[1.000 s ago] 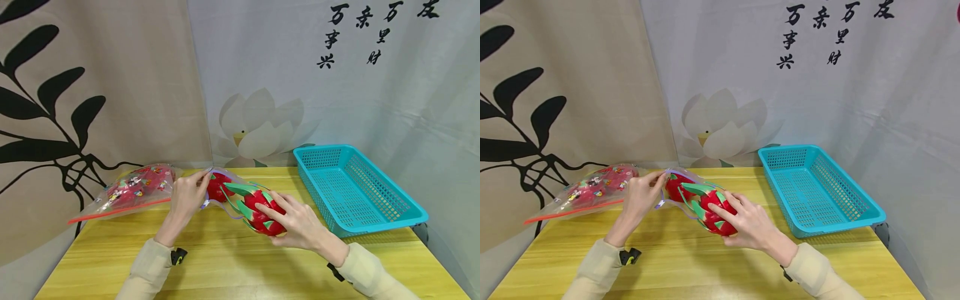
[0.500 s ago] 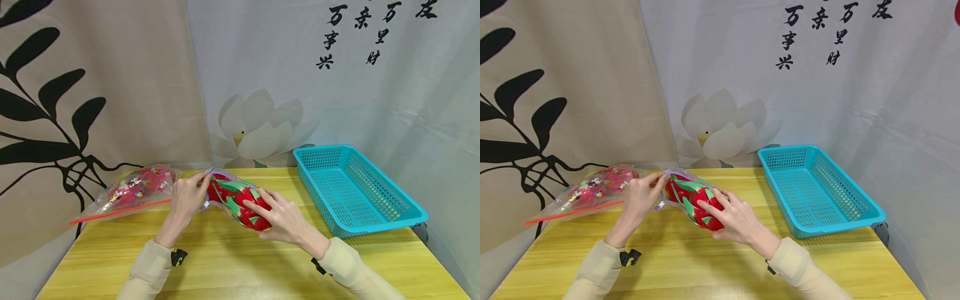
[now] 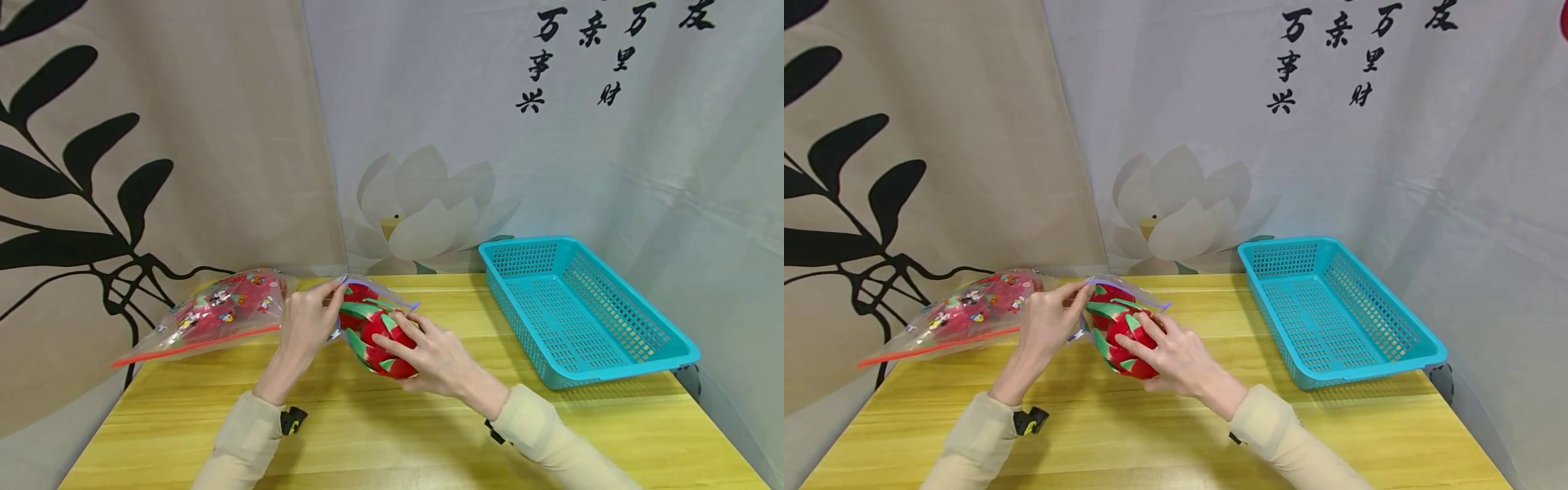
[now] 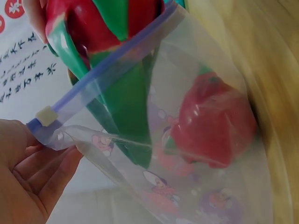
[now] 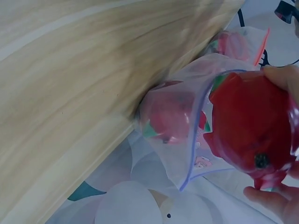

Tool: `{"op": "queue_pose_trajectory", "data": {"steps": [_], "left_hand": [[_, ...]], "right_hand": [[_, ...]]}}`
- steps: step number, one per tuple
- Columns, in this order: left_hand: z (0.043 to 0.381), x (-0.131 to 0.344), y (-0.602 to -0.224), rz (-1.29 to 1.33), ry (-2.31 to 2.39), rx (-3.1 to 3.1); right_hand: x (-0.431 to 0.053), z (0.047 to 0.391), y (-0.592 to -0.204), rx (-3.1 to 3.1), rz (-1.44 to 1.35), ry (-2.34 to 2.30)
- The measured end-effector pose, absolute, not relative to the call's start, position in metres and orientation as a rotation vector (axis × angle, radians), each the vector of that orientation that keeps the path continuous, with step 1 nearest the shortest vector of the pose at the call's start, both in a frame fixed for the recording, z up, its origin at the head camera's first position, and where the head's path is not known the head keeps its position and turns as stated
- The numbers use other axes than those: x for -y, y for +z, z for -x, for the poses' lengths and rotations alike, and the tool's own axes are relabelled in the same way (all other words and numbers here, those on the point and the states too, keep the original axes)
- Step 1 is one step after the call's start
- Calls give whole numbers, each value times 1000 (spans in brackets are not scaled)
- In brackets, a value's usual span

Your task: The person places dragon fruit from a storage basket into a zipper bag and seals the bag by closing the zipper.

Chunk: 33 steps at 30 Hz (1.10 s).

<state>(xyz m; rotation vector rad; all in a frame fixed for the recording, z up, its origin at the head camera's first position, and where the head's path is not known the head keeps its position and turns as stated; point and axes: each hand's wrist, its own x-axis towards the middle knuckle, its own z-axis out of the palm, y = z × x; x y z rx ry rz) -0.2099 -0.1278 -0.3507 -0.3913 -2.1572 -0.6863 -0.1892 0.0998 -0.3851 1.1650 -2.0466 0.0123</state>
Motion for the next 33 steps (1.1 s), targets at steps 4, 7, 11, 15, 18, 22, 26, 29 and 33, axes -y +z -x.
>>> {"op": "queue_pose_trajectory", "data": {"steps": [4, 7, 11, 15, 18, 22, 26, 29, 33], "left_hand": [[210, 128, -352, 413, -676, 2145], [210, 128, -353, 415, -672, 2139], [209, 127, -352, 410, -662, 2138], [208, 127, -352, 414, -661, 2139], [207, 127, -352, 419, -667, 2140], [207, 128, -353, 423, -671, 2136], [208, 128, -353, 425, -672, 2133], [207, 127, -353, 421, -669, 2139], [207, 127, -352, 419, -661, 2151]], "right_hand": [[-95, 193, -389, 2048, -1166, 14], [-92, 196, -391, 2070, -1148, 51], [-88, 202, -391, 2090, -1111, 117], [-85, 207, -391, 2091, -1095, 135], [-83, 210, -392, 2082, -1105, 140], [-79, 213, -392, 2063, -1124, 138], [-74, 216, -395, 2047, -1134, 106], [-69, 219, -397, 2051, -1134, 103], [-64, 222, -400, 2053, -1134, 76]]}}
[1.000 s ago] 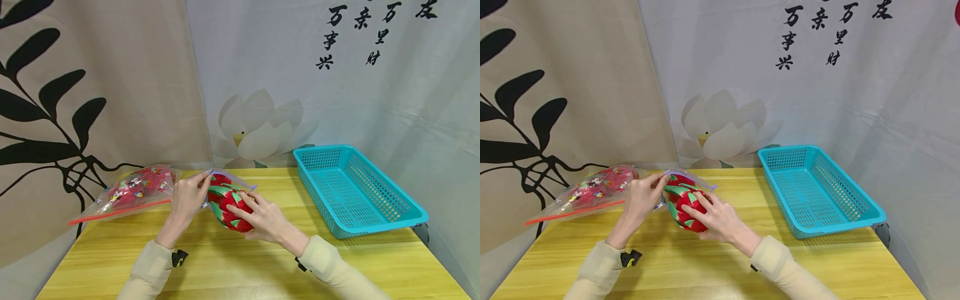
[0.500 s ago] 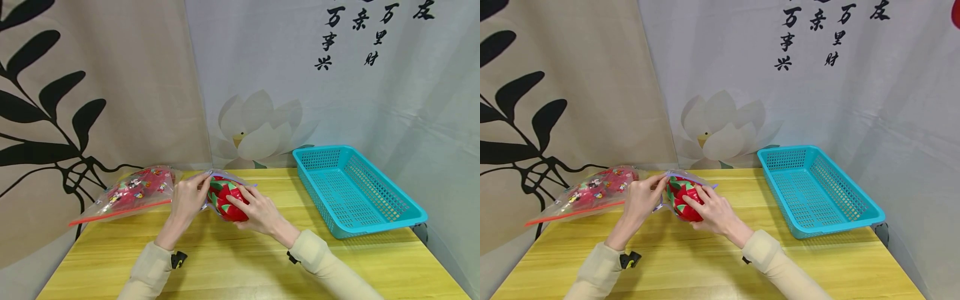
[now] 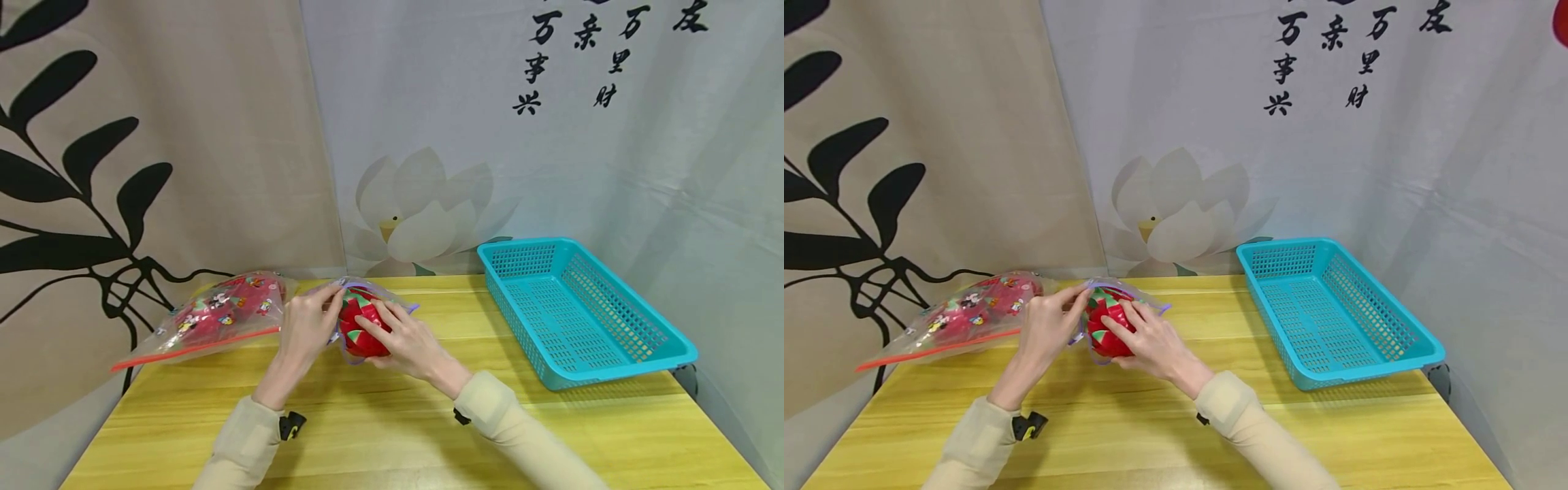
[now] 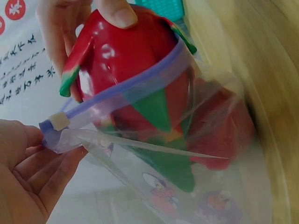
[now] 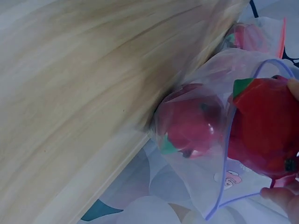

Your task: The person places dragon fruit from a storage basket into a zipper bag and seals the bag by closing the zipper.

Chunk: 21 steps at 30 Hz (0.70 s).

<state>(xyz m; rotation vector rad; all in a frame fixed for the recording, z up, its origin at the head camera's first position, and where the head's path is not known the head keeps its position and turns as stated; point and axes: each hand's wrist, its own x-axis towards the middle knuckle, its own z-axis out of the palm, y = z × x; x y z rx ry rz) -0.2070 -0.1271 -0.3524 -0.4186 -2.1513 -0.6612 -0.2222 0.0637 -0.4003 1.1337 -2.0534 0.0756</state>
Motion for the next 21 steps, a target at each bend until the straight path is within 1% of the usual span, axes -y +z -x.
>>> {"op": "queue_pose_trajectory", "data": {"steps": [4, 11, 21], "left_hand": [[207, 127, -353, 416, -654, 2159], [207, 128, -353, 417, -652, 2167], [207, 130, -354, 410, -655, 2186]], "right_hand": [[-60, 226, -401, 2041, -1141, 61], [-62, 232, -393, 2109, -1121, 226], [-64, 233, -380, 2222, -1082, 314]]}}
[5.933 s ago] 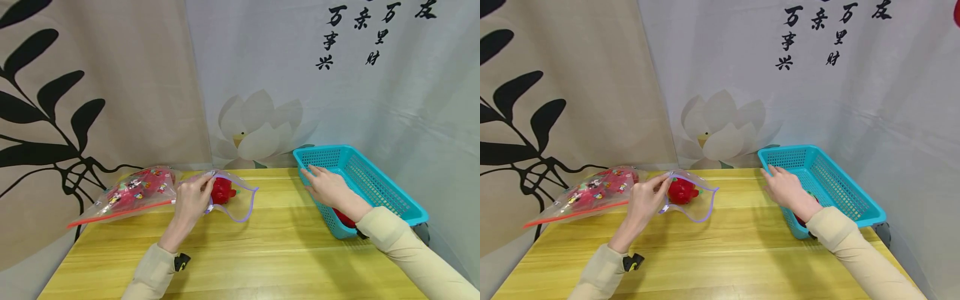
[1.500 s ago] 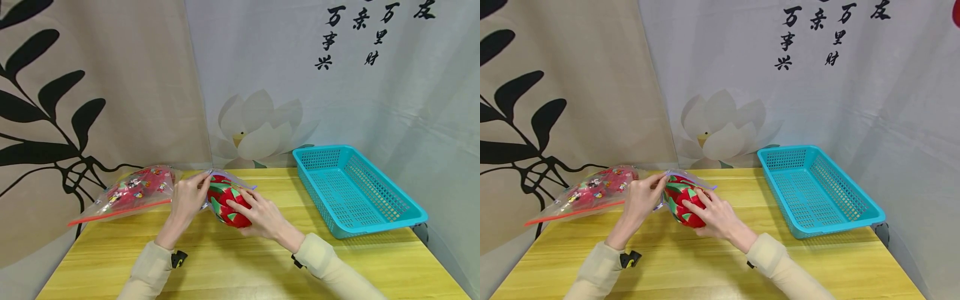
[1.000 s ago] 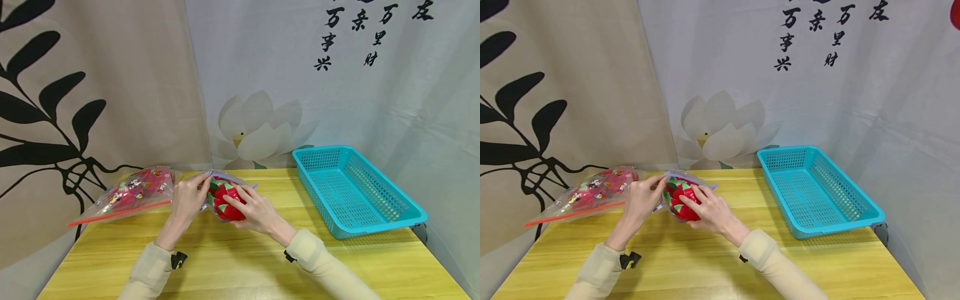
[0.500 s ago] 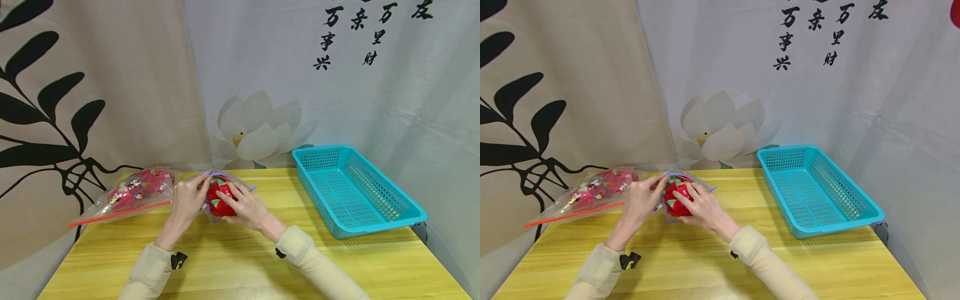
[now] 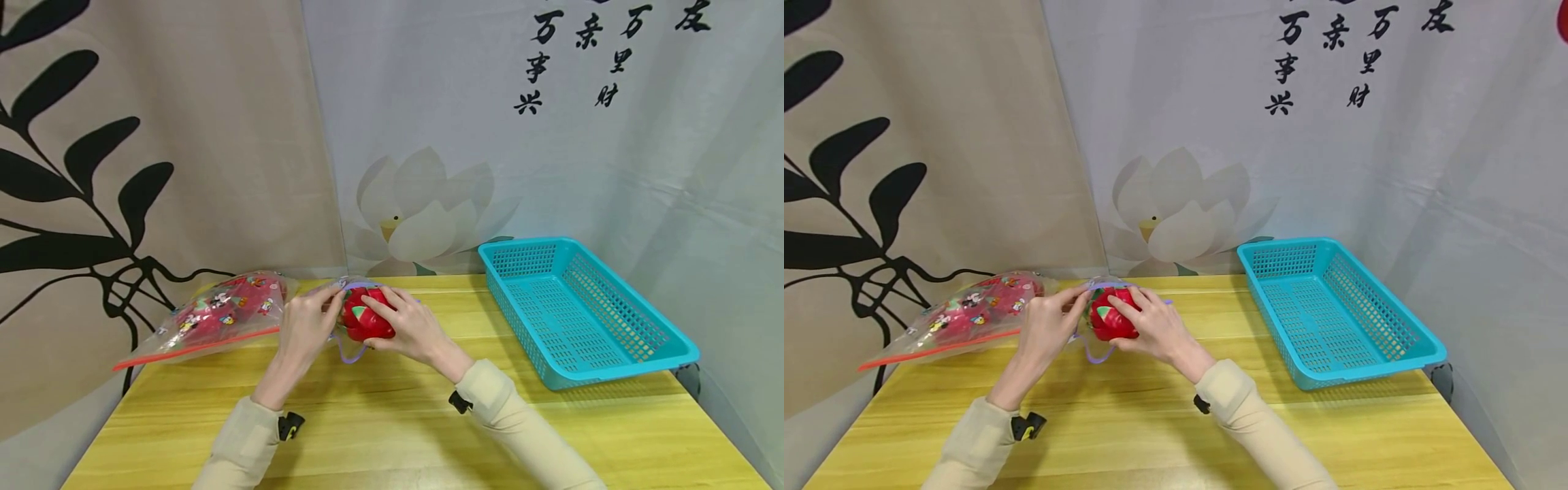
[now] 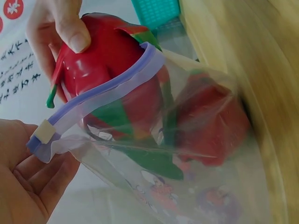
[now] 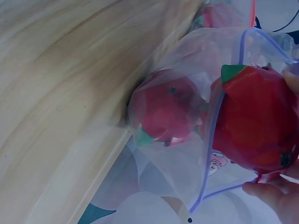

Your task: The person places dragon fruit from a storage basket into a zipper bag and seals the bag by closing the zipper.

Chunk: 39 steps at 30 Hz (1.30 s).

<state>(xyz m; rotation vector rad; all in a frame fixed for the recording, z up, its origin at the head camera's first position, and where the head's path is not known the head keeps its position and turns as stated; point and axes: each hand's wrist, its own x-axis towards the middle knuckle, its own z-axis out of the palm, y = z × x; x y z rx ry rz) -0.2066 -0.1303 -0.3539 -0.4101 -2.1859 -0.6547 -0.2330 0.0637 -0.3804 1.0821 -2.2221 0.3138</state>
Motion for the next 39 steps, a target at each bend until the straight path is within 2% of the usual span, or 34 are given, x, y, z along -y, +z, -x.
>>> {"op": "queue_pose_trajectory", "data": {"steps": [23, 39], "left_hand": [[207, 137, -353, 391, -663, 2194], [207, 136, -353, 392, -650, 2159]], "right_hand": [[-66, 227, -361, 2309, -1051, 490], [-47, 224, -397, 2080, -1046, 272]]}}
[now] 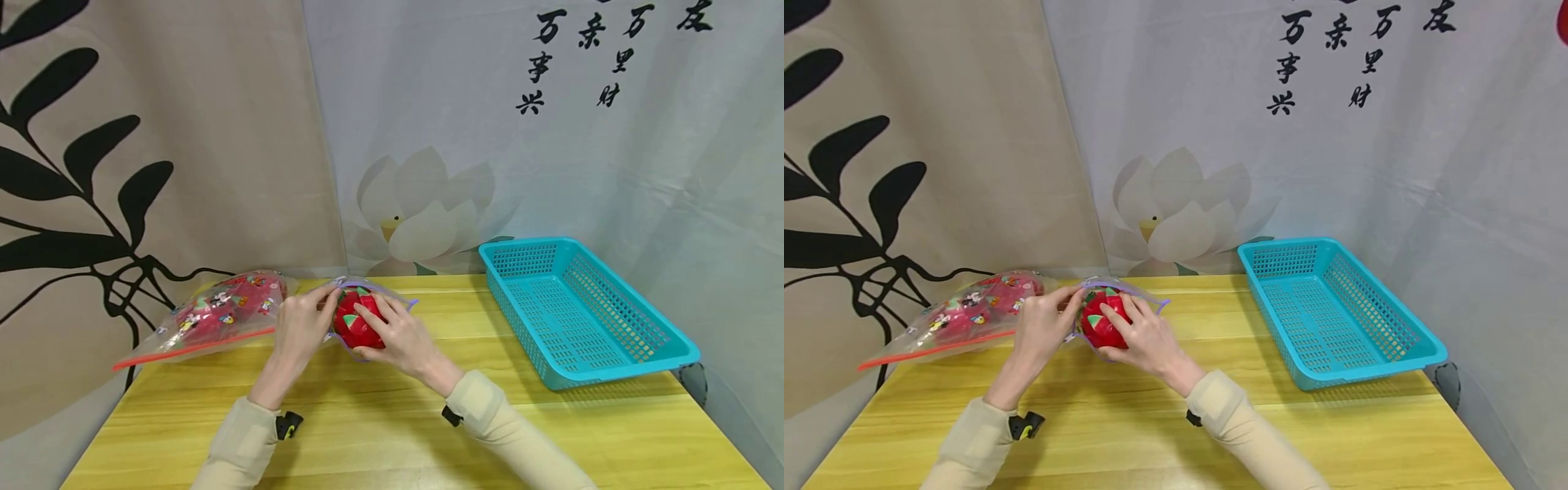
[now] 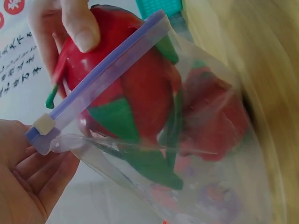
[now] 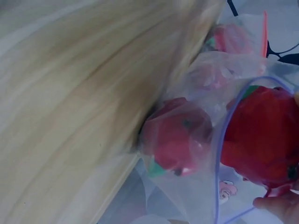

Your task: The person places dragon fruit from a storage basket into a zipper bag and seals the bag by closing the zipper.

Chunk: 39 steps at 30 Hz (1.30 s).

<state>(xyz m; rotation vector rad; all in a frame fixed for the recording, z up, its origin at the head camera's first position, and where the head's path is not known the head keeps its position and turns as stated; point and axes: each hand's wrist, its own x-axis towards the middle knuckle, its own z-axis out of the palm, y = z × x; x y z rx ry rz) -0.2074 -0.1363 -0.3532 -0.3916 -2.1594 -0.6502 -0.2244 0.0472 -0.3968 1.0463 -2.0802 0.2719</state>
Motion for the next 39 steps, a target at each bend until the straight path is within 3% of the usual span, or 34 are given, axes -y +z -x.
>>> {"op": "queue_pose_trajectory", "data": {"steps": [39], "left_hand": [[206, 138, -356, 416, -647, 2123]], "right_hand": [[-40, 241, -396, 2149, -1342, 120]]}}
